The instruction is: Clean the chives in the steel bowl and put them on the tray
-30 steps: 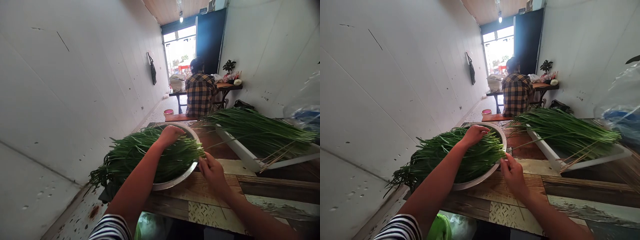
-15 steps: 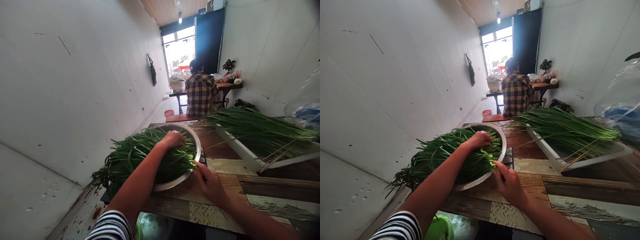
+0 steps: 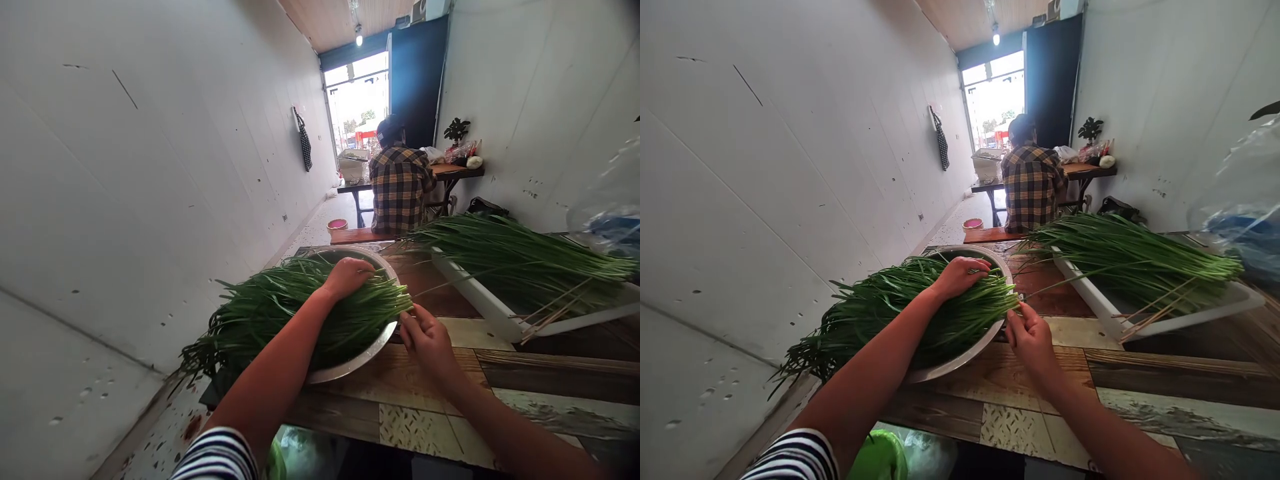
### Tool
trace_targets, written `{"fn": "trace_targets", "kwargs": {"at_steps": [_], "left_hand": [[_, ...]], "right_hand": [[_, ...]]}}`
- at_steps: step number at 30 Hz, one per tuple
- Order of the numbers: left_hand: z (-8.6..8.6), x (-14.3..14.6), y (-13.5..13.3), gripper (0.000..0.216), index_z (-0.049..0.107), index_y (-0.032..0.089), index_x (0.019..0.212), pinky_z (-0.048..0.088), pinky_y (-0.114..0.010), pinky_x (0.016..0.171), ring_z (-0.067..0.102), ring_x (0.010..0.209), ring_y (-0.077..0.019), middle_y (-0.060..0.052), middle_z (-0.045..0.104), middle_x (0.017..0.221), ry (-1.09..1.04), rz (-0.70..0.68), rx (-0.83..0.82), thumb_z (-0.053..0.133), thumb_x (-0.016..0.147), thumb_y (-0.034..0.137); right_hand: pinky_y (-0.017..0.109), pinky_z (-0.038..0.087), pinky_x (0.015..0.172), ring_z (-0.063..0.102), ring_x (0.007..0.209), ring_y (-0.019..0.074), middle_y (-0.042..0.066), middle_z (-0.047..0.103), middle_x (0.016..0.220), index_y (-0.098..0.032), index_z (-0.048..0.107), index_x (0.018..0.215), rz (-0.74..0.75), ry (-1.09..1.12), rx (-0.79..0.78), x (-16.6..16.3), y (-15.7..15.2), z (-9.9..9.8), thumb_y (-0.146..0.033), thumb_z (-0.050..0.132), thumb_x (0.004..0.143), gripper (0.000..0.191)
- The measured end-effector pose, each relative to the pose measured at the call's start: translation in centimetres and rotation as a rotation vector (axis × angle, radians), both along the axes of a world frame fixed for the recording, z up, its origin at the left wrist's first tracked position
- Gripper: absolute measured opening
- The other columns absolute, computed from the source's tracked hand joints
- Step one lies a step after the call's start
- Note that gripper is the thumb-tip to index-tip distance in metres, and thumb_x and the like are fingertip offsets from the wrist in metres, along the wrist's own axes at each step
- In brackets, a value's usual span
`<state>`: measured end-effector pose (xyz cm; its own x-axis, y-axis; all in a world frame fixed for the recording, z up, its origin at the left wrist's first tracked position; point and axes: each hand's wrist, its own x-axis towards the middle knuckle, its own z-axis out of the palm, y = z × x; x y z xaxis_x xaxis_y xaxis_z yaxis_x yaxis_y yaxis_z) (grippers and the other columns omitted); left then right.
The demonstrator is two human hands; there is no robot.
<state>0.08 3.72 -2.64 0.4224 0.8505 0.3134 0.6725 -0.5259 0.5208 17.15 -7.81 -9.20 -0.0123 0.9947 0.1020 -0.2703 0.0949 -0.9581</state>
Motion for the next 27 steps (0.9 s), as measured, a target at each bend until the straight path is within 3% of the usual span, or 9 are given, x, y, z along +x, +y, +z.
{"fn": "trace_targets", "kwargs": {"at_steps": [2, 6, 10, 27], "left_hand": [[0.0, 0.2, -0.1, 0.018, 0.076, 0.019, 0.086, 0.048, -0.026, 0.09, 0.066, 0.091, -0.0161, -0.003, 0.073, 0.099, -0.061, -0.038, -0.023, 0.061, 0.076, 0.023], [0.2, 0.6, -0.4, 0.019, 0.076, 0.017, 0.085, 0.051, -0.026, 0.08, 0.067, 0.079, -0.0162, -0.002, 0.074, 0.081, -0.147, 0.041, -0.114, 0.066, 0.073, 0.028], [0.5, 0.8, -1.0, 0.021, 0.076, 0.019, 0.087, 0.051, -0.025, 0.08, 0.067, 0.08, -0.0161, -0.001, 0.075, 0.083, -0.214, 0.104, -0.13, 0.066, 0.072, 0.03], [1.3, 2.6, -2.6, 0.017, 0.077, 0.018, 0.083, 0.051, -0.025, 0.077, 0.067, 0.078, -0.0161, -0.002, 0.075, 0.08, -0.123, 0.164, -0.032, 0.064, 0.075, 0.026]], "right_hand": [[0.019, 0.017, 0.039, 0.026, 0.04, 0.0059, -0.009, 0.036, 0.044, -0.018, 0.054, 0.082, 0.002, 0.026, -0.043, 0.1, 0.2, 0.3, -0.042, 0.063, 0.077, 0.026], [0.018, 0.018, 0.038, 0.027, 0.04, 0.0054, -0.009, 0.036, 0.044, -0.019, 0.053, 0.08, 0.001, 0.027, -0.082, 0.2, 0.1, 1.0, -0.044, 0.065, 0.075, 0.028], [0.018, 0.018, 0.037, 0.026, 0.039, 0.0054, -0.009, 0.037, 0.042, -0.019, 0.053, 0.08, 0.031, -0.006, -0.081, 0.4, 0.1, 1.0, -0.043, 0.063, 0.077, 0.026], [0.018, 0.015, 0.038, 0.024, 0.039, 0.0045, -0.01, 0.036, 0.042, -0.019, 0.05, 0.078, 0.057, 0.022, -0.064, 0.5, 0.6, 0.2, -0.044, 0.064, 0.077, 0.029]]}}
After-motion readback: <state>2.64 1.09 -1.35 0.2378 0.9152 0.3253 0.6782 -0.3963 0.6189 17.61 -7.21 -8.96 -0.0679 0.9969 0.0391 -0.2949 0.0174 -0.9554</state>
